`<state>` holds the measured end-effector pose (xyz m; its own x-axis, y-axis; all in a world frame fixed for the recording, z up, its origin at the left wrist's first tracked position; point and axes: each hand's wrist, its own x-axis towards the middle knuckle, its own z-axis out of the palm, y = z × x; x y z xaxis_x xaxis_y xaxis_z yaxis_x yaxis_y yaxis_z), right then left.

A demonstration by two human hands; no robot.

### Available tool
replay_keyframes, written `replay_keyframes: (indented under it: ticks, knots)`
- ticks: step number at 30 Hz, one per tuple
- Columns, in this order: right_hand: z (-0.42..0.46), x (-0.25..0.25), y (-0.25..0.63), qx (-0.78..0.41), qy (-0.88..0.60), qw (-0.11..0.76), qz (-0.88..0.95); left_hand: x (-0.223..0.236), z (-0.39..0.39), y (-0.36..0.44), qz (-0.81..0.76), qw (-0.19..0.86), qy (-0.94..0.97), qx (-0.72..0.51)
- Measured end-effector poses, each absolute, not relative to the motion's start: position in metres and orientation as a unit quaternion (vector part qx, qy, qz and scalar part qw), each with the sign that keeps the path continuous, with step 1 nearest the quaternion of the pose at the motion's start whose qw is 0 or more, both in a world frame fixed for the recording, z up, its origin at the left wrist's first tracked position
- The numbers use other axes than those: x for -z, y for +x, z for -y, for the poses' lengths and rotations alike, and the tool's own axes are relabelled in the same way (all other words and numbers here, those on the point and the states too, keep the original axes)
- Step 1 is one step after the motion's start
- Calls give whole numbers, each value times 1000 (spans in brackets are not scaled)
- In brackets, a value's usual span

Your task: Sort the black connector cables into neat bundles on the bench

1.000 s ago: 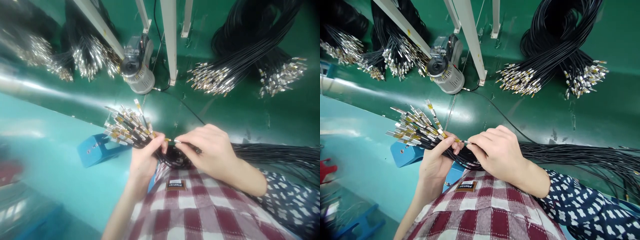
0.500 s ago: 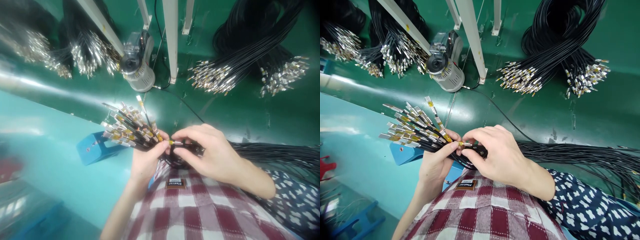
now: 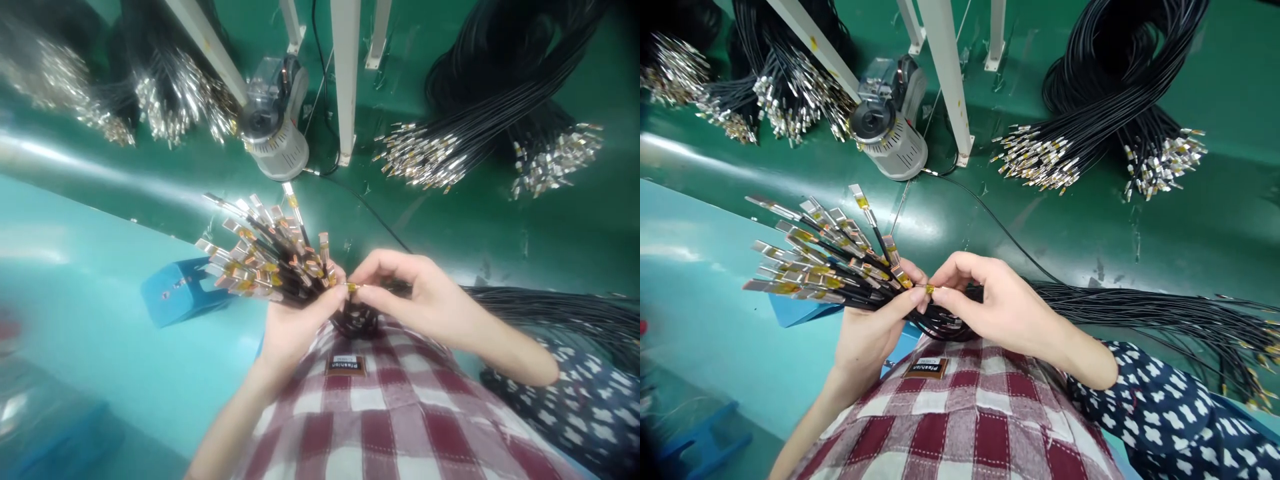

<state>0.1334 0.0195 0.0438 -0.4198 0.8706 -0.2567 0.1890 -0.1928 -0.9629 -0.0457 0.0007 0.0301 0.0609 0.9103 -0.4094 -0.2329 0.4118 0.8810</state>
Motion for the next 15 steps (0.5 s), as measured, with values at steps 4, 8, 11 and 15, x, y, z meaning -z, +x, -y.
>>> replay_keyframes:
  ticks: [4, 8, 11, 15]
  knots:
    - [-11, -46, 147, -553, -493, 216, 636, -32, 1, -47, -536, 657, 338, -410]
    - [-8, -48, 149, -547, -498, 212, 639, -35, 4, -48, -550, 654, 340, -394]
    - [-8, -51, 146, -619, -477, 211, 587, -38, 6, -47, -554, 657, 347, -375]
    - [-1, -54, 141, -561, -497, 222, 624, -40, 8, -46, -558, 651, 358, -371]
